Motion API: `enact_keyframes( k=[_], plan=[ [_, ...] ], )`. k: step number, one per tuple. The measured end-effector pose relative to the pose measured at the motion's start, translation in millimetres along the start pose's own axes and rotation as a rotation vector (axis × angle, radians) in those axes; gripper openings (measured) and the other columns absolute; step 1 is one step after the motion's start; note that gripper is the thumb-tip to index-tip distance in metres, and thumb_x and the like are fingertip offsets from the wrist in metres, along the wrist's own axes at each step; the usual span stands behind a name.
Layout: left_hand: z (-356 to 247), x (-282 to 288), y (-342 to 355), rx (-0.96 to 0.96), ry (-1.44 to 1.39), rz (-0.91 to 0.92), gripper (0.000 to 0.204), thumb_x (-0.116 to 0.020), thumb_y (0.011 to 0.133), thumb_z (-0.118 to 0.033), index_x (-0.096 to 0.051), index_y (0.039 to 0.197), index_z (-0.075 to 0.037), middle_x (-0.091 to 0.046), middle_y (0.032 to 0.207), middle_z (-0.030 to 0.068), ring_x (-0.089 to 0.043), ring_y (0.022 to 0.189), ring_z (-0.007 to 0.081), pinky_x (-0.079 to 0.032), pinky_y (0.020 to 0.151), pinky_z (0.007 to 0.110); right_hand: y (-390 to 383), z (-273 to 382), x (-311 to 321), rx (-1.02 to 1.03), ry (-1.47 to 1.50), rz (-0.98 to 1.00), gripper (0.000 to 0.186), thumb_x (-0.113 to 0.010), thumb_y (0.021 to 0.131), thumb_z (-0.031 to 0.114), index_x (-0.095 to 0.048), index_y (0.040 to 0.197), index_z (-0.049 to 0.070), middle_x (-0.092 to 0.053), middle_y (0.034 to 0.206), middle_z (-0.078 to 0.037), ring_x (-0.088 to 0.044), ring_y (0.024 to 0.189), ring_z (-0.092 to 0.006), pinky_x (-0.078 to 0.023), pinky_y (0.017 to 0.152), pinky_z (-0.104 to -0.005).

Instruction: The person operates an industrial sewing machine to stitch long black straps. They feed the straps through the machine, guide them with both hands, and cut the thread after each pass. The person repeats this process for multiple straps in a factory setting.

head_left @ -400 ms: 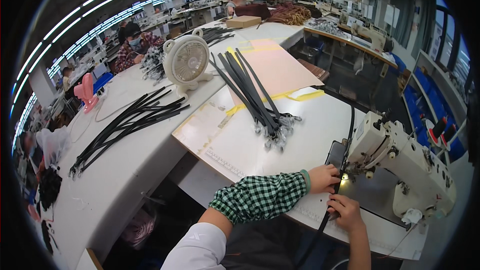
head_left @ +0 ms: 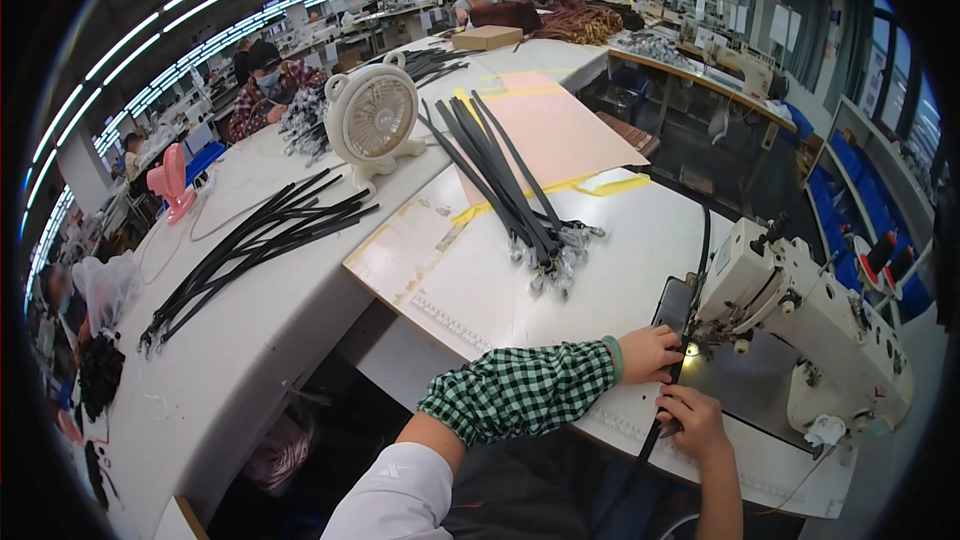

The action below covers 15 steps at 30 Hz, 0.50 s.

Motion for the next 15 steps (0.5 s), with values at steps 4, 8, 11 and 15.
enact_keyframes(
  k=[4, 8, 11, 15],
  plan=[
    [-0.7, 1.0, 0.6, 0.008, 0.002, 0.013, 0.038, -0.068, 0.066, -0.021, -0.058, 0.098, -0.003, -0.05, 0.104, 0.0104, -0.047, 0.097, 0.0253, -0.042, 0.081, 0.034, -1.3, -1.1, -0.6, 0.0, 0.001, -0.002, 0.016, -0.068, 0.064, 0.011, -0.06, 0.078, 0.005, -0.06, 0.086, -0.006, -0.06, 0.071, -0.0228, -0.049, 0.06, -0.0321],
    [-0.3, -0.2, 0.6, 0.013, 0.004, 0.013, 0.038, -0.068, 0.066, -0.021, -0.058, 0.098, -0.004, -0.05, 0.104, 0.0102, -0.047, 0.097, 0.0249, -0.042, 0.081, 0.034, 0.2, 0.1, 0.4, 0.004, -0.002, -0.002, 0.017, -0.068, 0.064, 0.01, -0.06, 0.078, 0.005, -0.06, 0.086, -0.006, -0.06, 0.072, -0.023, -0.049, 0.06, -0.0321],
    [-0.2, -0.5, 1.0, 0.009, 0.015, 0.01, 0.038, -0.068, 0.066, -0.021, -0.058, 0.099, -0.004, -0.05, 0.104, 0.0099, -0.047, 0.097, 0.0246, -0.042, 0.08, 0.034, 0.3, 0.0, 0.9, 0.006, -0.002, 0.0, 0.017, -0.068, 0.064, 0.01, -0.06, 0.078, 0.005, -0.06, 0.087, -0.006, -0.06, 0.072, -0.0231, -0.049, 0.06, -0.0322],
    [0.8, -2.0, 0.3, 0.018, 0.009, 0.007, 0.038, -0.067, 0.066, -0.021, -0.058, 0.099, -0.003, -0.05, 0.104, 0.0099, -0.046, 0.097, 0.0245, -0.042, 0.08, 0.034, 0.1, -1.1, 0.0, 0.003, 0.003, 0.006, 0.018, -0.068, 0.063, 0.01, -0.06, 0.078, 0.005, -0.06, 0.087, -0.006, -0.06, 0.072, -0.0231, -0.049, 0.06, -0.0324]
  ],
)
Point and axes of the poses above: each hand's wrist, its own y-axis towards the middle knuckle, its own x-axis out of the back of the hand, z = x × y, the point moved 5 cm from there along y, towards the middle knuckle
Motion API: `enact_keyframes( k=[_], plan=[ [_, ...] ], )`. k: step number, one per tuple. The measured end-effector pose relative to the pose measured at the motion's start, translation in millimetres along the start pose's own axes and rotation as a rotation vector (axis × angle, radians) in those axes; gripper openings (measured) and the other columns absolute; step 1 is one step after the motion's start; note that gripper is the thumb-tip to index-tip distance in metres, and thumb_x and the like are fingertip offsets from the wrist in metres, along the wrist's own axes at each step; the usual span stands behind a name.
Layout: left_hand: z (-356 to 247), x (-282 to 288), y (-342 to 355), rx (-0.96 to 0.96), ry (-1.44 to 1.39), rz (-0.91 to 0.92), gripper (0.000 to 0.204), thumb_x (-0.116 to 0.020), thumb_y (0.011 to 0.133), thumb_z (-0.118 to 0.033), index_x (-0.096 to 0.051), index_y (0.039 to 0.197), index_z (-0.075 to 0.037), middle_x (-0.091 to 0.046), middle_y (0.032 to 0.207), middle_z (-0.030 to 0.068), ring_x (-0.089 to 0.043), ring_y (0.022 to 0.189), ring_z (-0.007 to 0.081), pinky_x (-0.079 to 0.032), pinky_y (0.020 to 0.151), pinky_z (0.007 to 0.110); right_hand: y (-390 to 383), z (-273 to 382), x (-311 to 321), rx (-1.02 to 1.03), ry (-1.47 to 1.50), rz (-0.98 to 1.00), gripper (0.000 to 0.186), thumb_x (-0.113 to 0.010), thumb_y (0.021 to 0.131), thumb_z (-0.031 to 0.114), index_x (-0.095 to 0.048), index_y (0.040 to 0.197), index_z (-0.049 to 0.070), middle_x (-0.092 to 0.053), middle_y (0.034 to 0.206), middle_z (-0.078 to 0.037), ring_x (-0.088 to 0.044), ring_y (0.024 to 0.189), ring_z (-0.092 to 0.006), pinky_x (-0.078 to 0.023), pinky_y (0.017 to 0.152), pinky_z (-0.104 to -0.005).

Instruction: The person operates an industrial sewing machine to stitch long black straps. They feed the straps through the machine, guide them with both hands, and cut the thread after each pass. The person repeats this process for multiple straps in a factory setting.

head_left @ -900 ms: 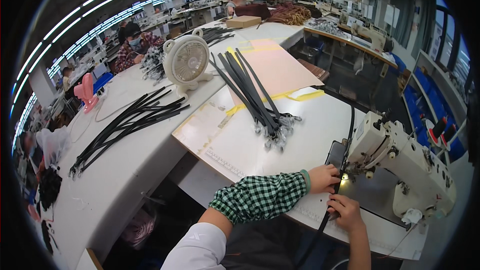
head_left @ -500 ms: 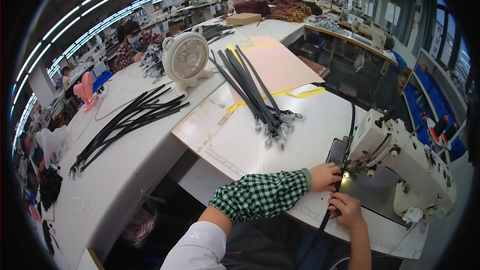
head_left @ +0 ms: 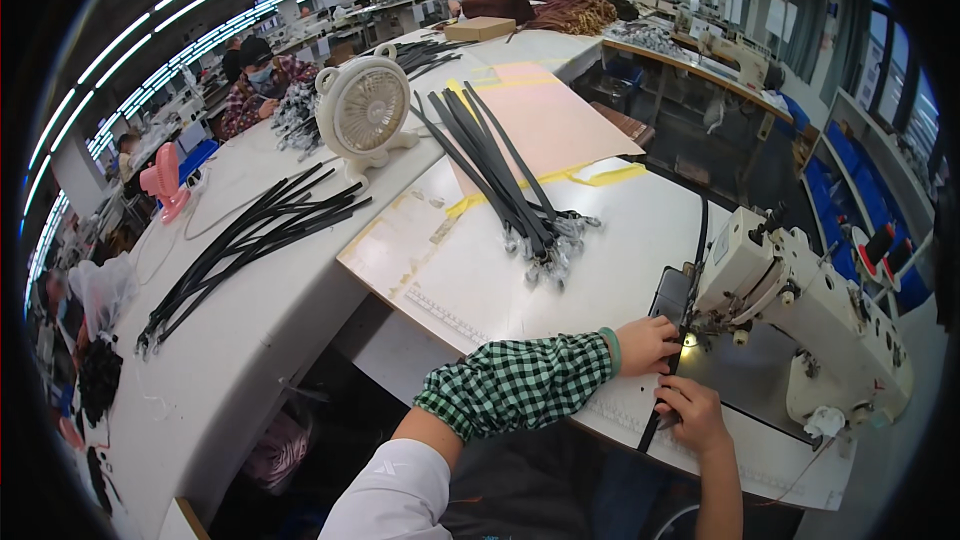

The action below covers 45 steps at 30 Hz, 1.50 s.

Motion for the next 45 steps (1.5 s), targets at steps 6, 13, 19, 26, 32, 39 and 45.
enact_keyframes(
  k=[6, 13, 19, 26, 32, 39, 45],
  plan=[
    [-1, 3, -3, -0.002, 0.001, 0.0, 0.038, -0.067, 0.066, -0.021, -0.058, 0.099, -0.003, -0.05, 0.104, 0.0102, -0.046, 0.097, 0.0247, -0.042, 0.081, 0.034, 0, 2, -2, -0.004, 0.001, 0.001, 0.018, -0.068, 0.063, 0.01, -0.06, 0.079, 0.005, -0.06, 0.087, -0.006, -0.06, 0.071, -0.0228, -0.048, 0.06, -0.0324],
    [-4, 8, 3, 0.001, -0.035, 0.025, 0.04, -0.068, 0.065, -0.02, -0.057, 0.1, -0.003, -0.05, 0.105, 0.011, -0.046, 0.099, 0.027, -0.041, 0.084, 0.036, -4, -2, 1, -0.012, -0.017, -0.001, 0.019, -0.068, 0.063, 0.01, -0.061, 0.081, 0.007, -0.06, 0.089, -0.005, -0.06, 0.073, -0.0221, -0.048, 0.061, -0.0319],
    [-2, 11, 3, 0.022, -0.041, 0.038, 0.044, -0.067, 0.065, -0.018, -0.056, 0.104, -0.003, -0.05, 0.108, 0.0127, -0.047, 0.1, 0.0287, -0.041, 0.084, 0.036, -9, -11, -4, 0.002, 0.004, 0.009, 0.015, -0.065, 0.069, 0.013, -0.058, 0.081, 0.008, -0.059, 0.091, -0.003, -0.059, 0.074, -0.0188, -0.048, 0.059, -0.0296],
    [-7, 14, 6, 0.025, -0.024, 0.05, 0.044, -0.068, 0.064, -0.016, -0.056, 0.105, -0.003, -0.05, 0.107, 0.0116, -0.048, 0.098, 0.028, -0.042, 0.084, 0.035, -15, -13, -5, 0.001, 0.023, -0.011, 0.015, -0.066, 0.068, 0.014, -0.056, 0.079, 0.008, -0.058, 0.088, -0.001, -0.058, 0.071, -0.0172, -0.046, 0.057, -0.0296],
    [-8, 17, 5, 0.025, -0.018, 0.029, 0.04, -0.068, 0.065, -0.017, -0.058, 0.101, -0.003, -0.053, 0.104, 0.0108, -0.049, 0.094, 0.0265, -0.043, 0.081, 0.035, -14, -12, -6, 0.028, 0.018, -0.036, 0.018, -0.067, 0.067, 0.015, -0.057, 0.081, 0.009, -0.059, 0.089, -0.002, -0.058, 0.067, -0.0183, -0.047, 0.054, -0.0298],
    [-5, 17, 11, 0.02, -0.004, -0.041, 0.02, -0.064, 0.067, -0.006, -0.064, 0.086, 0.0, -0.06, 0.089, 0.0078, -0.055, 0.084, 0.0225, -0.047, 0.073, 0.03, -13, -8, -1, 0.03, -0.015, -0.032, 0.015, -0.066, 0.067, 0.015, -0.055, 0.074, 0.008, -0.059, 0.083, -0.001, -0.058, 0.069, -0.0161, -0.046, 0.055, -0.0288],
    [0, 16, 13, 0.051, -0.066, -0.038, 0.014, -0.061, 0.068, -0.003, -0.065, 0.082, -0.001, -0.061, 0.088, 0.0067, -0.056, 0.083, 0.0214, -0.048, 0.074, 0.029, -22, -2, 17, 0.005, -0.054, -0.03, 0.016, -0.068, 0.066, 0.016, -0.056, 0.072, 0.008, -0.059, 0.075, -0.001, -0.058, 0.063, -0.0155, -0.044, 0.052, -0.0279]
  ],
)
Point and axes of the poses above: each hand's wrist, its own y-axis towards the middle knuckle, its own x-axis out of the back of the hand, z = x × y, the point moved 5 cm from there along y, towards the middle knuckle
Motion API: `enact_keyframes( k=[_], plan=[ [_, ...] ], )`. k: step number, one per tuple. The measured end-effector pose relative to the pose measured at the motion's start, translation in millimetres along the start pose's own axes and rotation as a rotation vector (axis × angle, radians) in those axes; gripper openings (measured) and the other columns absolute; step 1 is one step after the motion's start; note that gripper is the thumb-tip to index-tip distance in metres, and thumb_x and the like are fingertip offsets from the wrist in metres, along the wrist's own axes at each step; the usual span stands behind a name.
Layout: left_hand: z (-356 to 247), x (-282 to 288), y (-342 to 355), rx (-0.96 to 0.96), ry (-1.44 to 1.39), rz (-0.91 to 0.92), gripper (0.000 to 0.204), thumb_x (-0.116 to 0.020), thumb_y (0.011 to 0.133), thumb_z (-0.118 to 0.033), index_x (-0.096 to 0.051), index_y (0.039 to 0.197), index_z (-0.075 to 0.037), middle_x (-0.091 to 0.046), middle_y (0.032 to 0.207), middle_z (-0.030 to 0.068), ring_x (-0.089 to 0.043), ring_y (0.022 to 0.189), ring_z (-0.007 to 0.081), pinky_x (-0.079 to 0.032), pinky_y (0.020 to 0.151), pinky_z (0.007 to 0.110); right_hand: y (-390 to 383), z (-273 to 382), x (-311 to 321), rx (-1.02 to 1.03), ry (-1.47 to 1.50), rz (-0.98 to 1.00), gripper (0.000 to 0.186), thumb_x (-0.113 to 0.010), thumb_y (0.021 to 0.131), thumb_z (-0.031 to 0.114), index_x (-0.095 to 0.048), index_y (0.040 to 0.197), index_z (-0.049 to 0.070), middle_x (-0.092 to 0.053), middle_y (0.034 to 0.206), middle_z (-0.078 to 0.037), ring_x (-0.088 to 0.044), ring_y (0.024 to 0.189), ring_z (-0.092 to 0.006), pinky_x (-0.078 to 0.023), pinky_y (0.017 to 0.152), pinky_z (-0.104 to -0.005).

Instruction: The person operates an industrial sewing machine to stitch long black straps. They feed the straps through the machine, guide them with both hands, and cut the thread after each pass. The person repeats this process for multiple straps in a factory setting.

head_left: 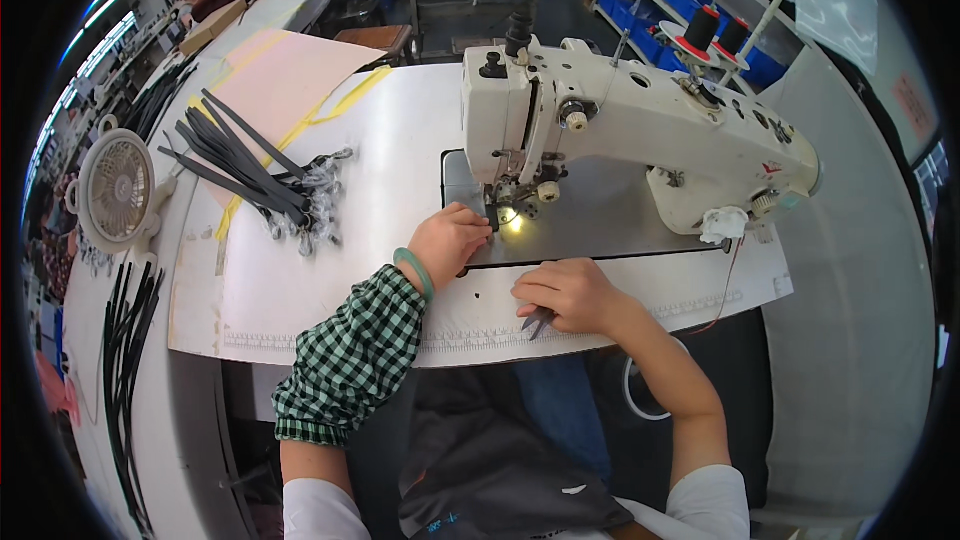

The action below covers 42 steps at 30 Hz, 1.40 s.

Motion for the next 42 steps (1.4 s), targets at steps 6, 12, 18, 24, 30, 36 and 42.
enact_keyframes(
  k=[6, 12, 18, 24, 30, 36, 42],
  plan=[
    [8, -2, 7, 0.017, 0.011, 0.008, 0.013, -0.061, 0.07, -0.005, -0.065, 0.082, -0.002, -0.061, 0.088, 0.0067, -0.056, 0.085, 0.021, -0.047, 0.075, 0.029, -13, -4, 9, -0.054, -0.002, -0.051, 0.015, -0.068, 0.066, 0.015, -0.058, 0.074, 0.008, -0.059, 0.071, -0.002, -0.058, 0.062, -0.0168, -0.044, 0.053, -0.0279],
    [12, -2, 8, 0.053, -0.008, 0.001, 0.014, -0.061, 0.071, -0.008, -0.065, 0.083, -0.002, -0.061, 0.09, 0.0073, -0.056, 0.088, 0.0216, -0.047, 0.077, 0.03, -17, -4, 9, -0.086, 0.005, -0.067, 0.015, -0.068, 0.066, 0.014, -0.058, 0.074, 0.007, -0.06, 0.072, -0.003, -0.058, 0.063, -0.0181, -0.045, 0.054, -0.0285],
    [8, 1, 8, 0.051, 0.002, -0.001, 0.014, -0.062, 0.071, -0.008, -0.065, 0.083, -0.001, -0.061, 0.09, 0.0074, -0.057, 0.087, 0.0218, -0.047, 0.077, 0.03, -21, -2, 10, -0.1, -0.008, -0.092, 0.016, -0.069, 0.065, 0.012, -0.059, 0.076, 0.007, -0.06, 0.073, -0.003, -0.058, 0.063, -0.0183, -0.045, 0.054, -0.0284],
    [29, -2, 14, 0.276, -0.017, 0.054, 0.011, -0.058, 0.073, -0.007, -0.064, 0.082, -0.005, -0.06, 0.092, 0.0062, -0.054, 0.087, 0.0222, -0.046, 0.076, 0.032, -33, 1, 28, -0.138, -0.089, -0.152, 0.019, -0.07, 0.062, 0.011, -0.06, 0.078, 0.007, -0.06, 0.074, -0.004, -0.058, 0.062, -0.0188, -0.046, 0.053, -0.0286],
    [65, -12, 38, -0.062, 0.027, -0.095, 0.009, -0.057, 0.074, -0.007, -0.063, 0.077, -0.001, -0.06, 0.081, 0.0137, -0.053, 0.081, 0.0322, -0.043, 0.076, 0.038, -68, -32, 98, -0.409, -0.329, -0.609, 0.02, -0.056, 0.073, -0.003, -0.058, 0.092, 0.0, -0.059, 0.066, -0.007, -0.055, 0.052, -0.0147, -0.043, 0.048, -0.0251],
    [67, -8, 42, -0.02, -0.018, 0.073, 0.011, -0.056, 0.075, -0.009, -0.062, 0.079, -0.001, -0.059, 0.078, 0.0164, -0.053, 0.078, 0.0335, -0.043, 0.074, 0.039, -156, -150, 290, -0.754, -0.845, -1.202, 0.031, -0.041, 0.089, 0.021, -0.054, 0.107, 0.0, -0.054, 0.099, -0.014, -0.054, 0.088, -0.0222, -0.04, 0.08, -0.0324],
    [69, -15, 45, 0.093, -0.04, 0.137, 0.008, -0.057, 0.072, -0.007, -0.063, 0.076, -0.003, -0.058, 0.093, 0.0087, -0.051, 0.096, 0.0271, -0.042, 0.08, 0.036, -277, -262, 376, -1.271, -0.648, -0.747, 0.04, -0.042, 0.087, 0.032, -0.053, 0.102, -0.004, -0.056, 0.102, -0.019, -0.054, 0.094, -0.0278, -0.04, 0.083, -0.0361]
  ],
)
Point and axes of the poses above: each hand's wrist, its own y-axis towards the middle knuckle, its own x-axis out of the back of the hand, z = x × y, the point moved 5 cm from there along y, towards the middle knuckle
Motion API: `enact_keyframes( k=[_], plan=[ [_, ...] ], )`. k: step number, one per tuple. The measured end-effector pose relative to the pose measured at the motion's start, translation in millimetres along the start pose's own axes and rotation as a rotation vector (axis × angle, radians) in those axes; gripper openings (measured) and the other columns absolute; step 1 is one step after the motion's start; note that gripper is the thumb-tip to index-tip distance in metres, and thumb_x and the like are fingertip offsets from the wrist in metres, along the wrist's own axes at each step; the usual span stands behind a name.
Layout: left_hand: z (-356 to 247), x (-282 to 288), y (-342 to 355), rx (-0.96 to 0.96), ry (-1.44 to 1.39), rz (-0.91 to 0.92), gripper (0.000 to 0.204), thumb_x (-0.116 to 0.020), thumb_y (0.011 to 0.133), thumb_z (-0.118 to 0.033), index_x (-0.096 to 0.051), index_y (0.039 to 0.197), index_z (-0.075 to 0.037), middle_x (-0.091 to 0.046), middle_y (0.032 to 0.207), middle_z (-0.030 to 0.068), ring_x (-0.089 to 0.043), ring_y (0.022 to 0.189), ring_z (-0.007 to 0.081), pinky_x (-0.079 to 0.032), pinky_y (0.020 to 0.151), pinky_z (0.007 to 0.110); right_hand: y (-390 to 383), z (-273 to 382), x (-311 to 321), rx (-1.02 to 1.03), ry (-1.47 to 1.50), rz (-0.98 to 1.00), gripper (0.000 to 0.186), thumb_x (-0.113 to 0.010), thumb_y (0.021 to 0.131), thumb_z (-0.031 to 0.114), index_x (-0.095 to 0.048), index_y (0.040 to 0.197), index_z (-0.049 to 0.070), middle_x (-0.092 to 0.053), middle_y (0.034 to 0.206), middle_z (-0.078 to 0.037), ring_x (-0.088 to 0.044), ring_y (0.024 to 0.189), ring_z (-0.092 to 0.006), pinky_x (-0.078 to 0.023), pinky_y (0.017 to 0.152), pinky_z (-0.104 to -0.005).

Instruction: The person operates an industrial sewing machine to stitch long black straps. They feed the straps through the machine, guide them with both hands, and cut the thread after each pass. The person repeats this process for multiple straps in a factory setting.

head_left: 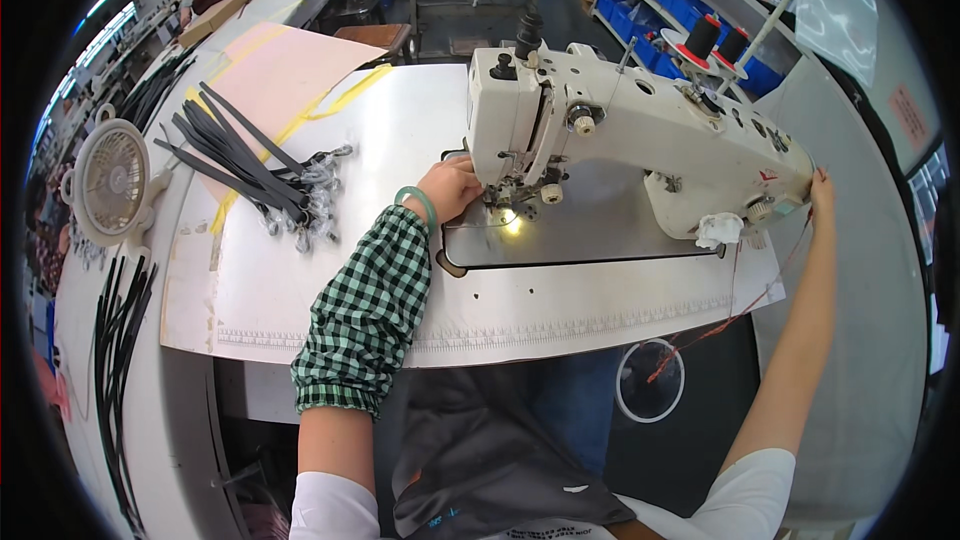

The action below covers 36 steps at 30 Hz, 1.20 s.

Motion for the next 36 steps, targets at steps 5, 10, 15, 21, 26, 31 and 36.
enact_keyframes(
  k=[5, 10, 15, 21, 26, 31, 36],
  plan=[
    [-1, 0, 1, 0.027, -0.001, 0.042, 0.009, -0.058, 0.072, -0.01, -0.063, 0.077, -0.004, -0.059, 0.092, 0.0065, -0.05, 0.098, 0.0256, -0.04, 0.083, 0.036, -38, -58, -16, -0.129, 0.228, -0.059, 0.041, -0.041, 0.089, 0.035, -0.053, 0.098, -0.003, -0.058, 0.094, -0.014, -0.055, 0.086, -0.0225, -0.041, 0.077, -0.0328],
    [-13, 21, -8, -0.032, 0.287, -0.195, 0.015, -0.066, 0.07, -0.023, -0.066, 0.066, -0.009, -0.061, 0.076, 0.006, -0.052, 0.084, 0.0216, -0.035, 0.081, 0.039, -62, -46, -25, -0.125, 0.308, -0.101, 0.041, -0.041, 0.089, 0.038, -0.052, 0.1, -0.001, -0.058, 0.087, -0.009, -0.053, 0.079, -0.015, -0.043, 0.07, -0.0279],
    [-31, 14, -35, 0.307, 0.232, -0.12, 0.014, -0.067, 0.067, -0.024, -0.068, 0.069, -0.01, -0.055, 0.071, 0.0031, -0.05, 0.079, 0.0202, -0.038, 0.074, 0.035, -75, -22, -16, -0.37, 0.267, 0.123, 0.04, -0.041, 0.089, 0.037, -0.051, 0.1, 0.0, -0.058, 0.089, -0.011, -0.055, 0.077, -0.0159, -0.045, 0.064, -0.0279],
    [-26, 6, -29, 0.247, 0.091, -0.245, 0.011, -0.069, 0.065, -0.016, -0.069, 0.073, -0.008, -0.053, 0.069, 0.0051, -0.05, 0.074, 0.0229, -0.042, 0.068, 0.035, -64, -32, -18, -0.22, 0.519, 0.041, 0.041, -0.038, 0.09, 0.04, -0.05, 0.1, 0.002, -0.057, 0.079, -0.006, -0.054, 0.063, -0.0124, -0.045, 0.057, -0.0251],
    [-20, 5, -27, 0.172, 0.071, -0.253, 0.011, -0.069, 0.063, -0.014, -0.068, 0.071, -0.007, -0.055, 0.07, 0.0061, -0.05, 0.074, 0.0242, -0.043, 0.068, 0.034, -40, -40, -13, -0.213, 0.251, 0.155, 0.042, -0.037, 0.09, 0.041, -0.052, 0.096, 0.002, -0.057, 0.073, -0.005, -0.053, 0.059, -0.0126, -0.044, 0.055, -0.0262],
    [-21, 6, -27, 0.164, 0.069, -0.248, 0.011, -0.069, 0.063, -0.014, -0.068, 0.071, -0.006, -0.056, 0.07, 0.0066, -0.05, 0.074, 0.0246, -0.042, 0.066, 0.034, -31, -39, -11, -0.217, 0.17, 0.113, 0.041, -0.037, 0.089, 0.041, -0.053, 0.094, 0.003, -0.055, 0.069, -0.004, -0.05, 0.055, -0.0129, -0.042, 0.052, -0.0261],
    [-22, 6, -26, 0.153, 0.089, -0.252, 0.011, -0.07, 0.064, -0.015, -0.068, 0.071, -0.006, -0.054, 0.069, 0.0061, -0.049, 0.072, 0.0233, -0.042, 0.066, 0.034, -78, -60, -42, -0.203, 0.598, -0.152, 0.036, -0.039, 0.091, 0.036, -0.05, 0.098, 0.002, -0.055, 0.084, -0.006, -0.051, 0.07, -0.0135, -0.043, 0.059, -0.0264]
  ],
)
Point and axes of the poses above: each hand's wrist, its own y-axis towards the middle knuckle, its own x-axis out of the back of the hand, z = x × y, the point moved 5 cm from there along y, towards the middle knuckle
